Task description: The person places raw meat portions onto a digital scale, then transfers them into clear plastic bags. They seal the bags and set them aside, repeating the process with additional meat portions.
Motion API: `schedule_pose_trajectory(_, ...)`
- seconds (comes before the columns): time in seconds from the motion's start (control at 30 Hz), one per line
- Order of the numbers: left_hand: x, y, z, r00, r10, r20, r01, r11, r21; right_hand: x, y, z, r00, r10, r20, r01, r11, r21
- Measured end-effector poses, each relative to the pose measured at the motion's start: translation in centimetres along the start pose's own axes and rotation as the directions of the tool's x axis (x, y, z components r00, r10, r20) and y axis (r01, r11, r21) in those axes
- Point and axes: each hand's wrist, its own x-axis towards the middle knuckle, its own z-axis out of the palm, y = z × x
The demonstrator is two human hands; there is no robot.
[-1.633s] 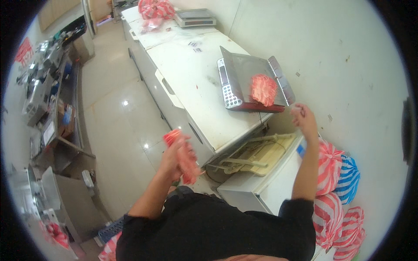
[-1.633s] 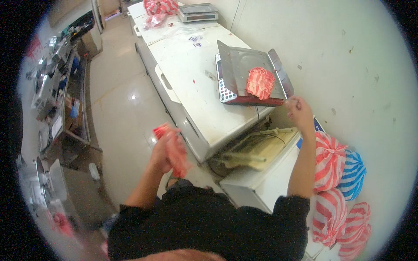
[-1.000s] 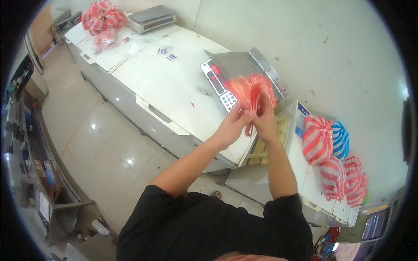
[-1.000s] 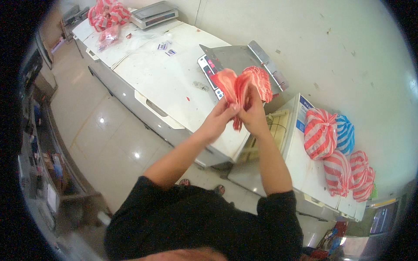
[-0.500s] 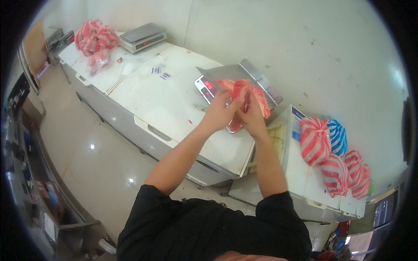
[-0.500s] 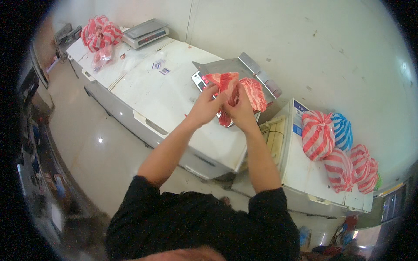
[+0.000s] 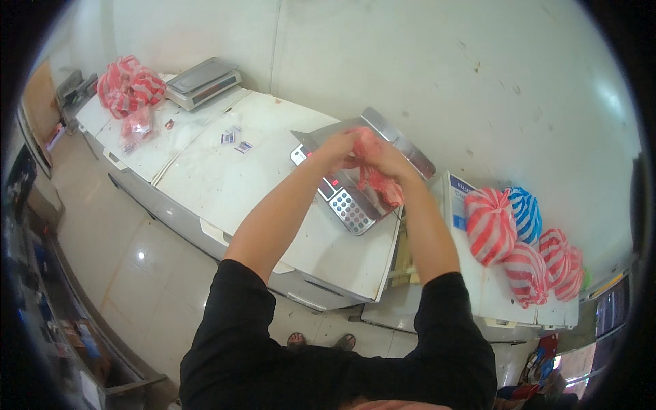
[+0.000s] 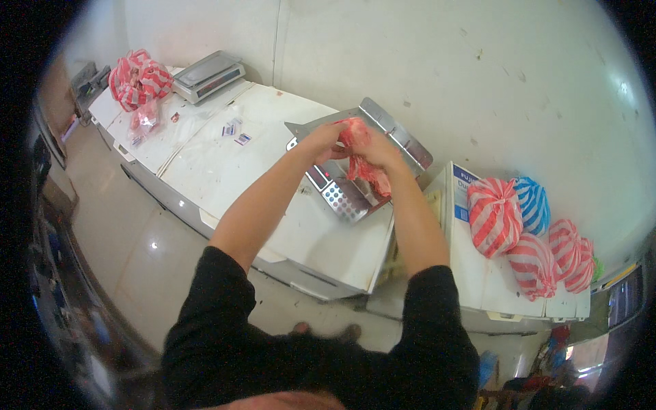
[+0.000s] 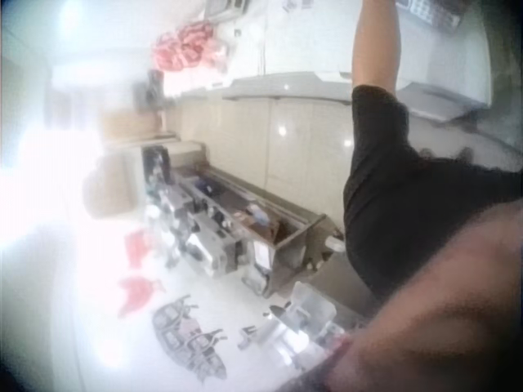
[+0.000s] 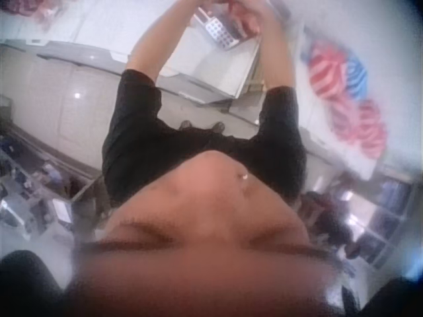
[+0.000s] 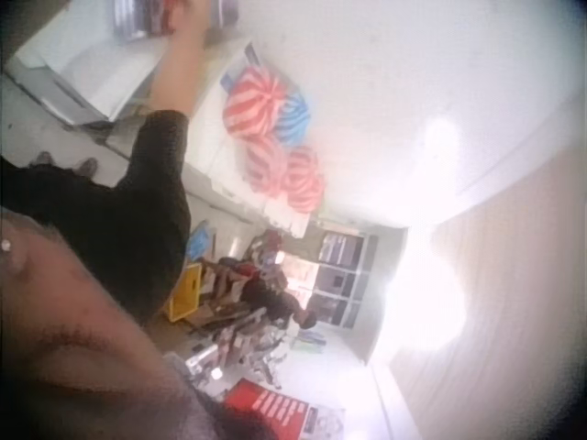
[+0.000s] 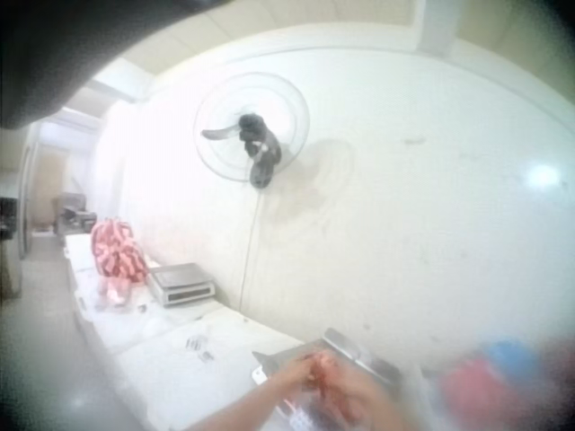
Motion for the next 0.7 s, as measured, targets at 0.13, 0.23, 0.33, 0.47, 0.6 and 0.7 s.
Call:
schedule_pose_trajectory(0.13, 3.0, 0.5, -5.0, 0.892, 0.272, -0.360, 0.034, 0.756, 0.654, 4.0, 0.7, 2.9, 0.982, 0.097, -0.160, -0.170, 0.823, -0.542)
schedule_pose_trajectory(0.23, -2.1, 2.2, -8.6, 0.663, 0.500, -0.558, -0.255, 0.851, 0.459, 3.3, -3.3, 2.7, 0.989, 0.126, -0.076, -0.145, 0.909, -0.390)
schedule_pose_trajectory(0.33, -9.9, 2.5, -7.0, 0.694, 0.519, -0.499, -0.443, 0.854, 0.272, -0.3, -2.1, -1.0, 0.994, 0.102, -0.036, -0.106, 0.987, -0.122)
schedule_pose_trajectory(0.47, -16.6, -3.6, -5.4, 0.675, 0.551, -0.491, -0.495, 0.831, 0.253, -10.3, -4.3, -4.0, 0.999, -0.023, -0.033, 0.026, 0.997, 0.077)
schedule_pose_trajectory(0.6, -20.0, -13.1, 1.1, 0.635, 0.569, -0.523, -0.498, 0.819, 0.287, -22.1, -1.6, -6.2, 0.988, 0.148, 0.036, -0.153, 0.966, 0.211)
schedule_pose_trajectory(0.7, -22.5, -17.7, 9.9, 0.761, 0.551, -0.344, -0.389, 0.811, 0.437, -33.0, 3.3, -7.7, 0.973, 0.220, -0.066, -0.197, 0.946, 0.258)
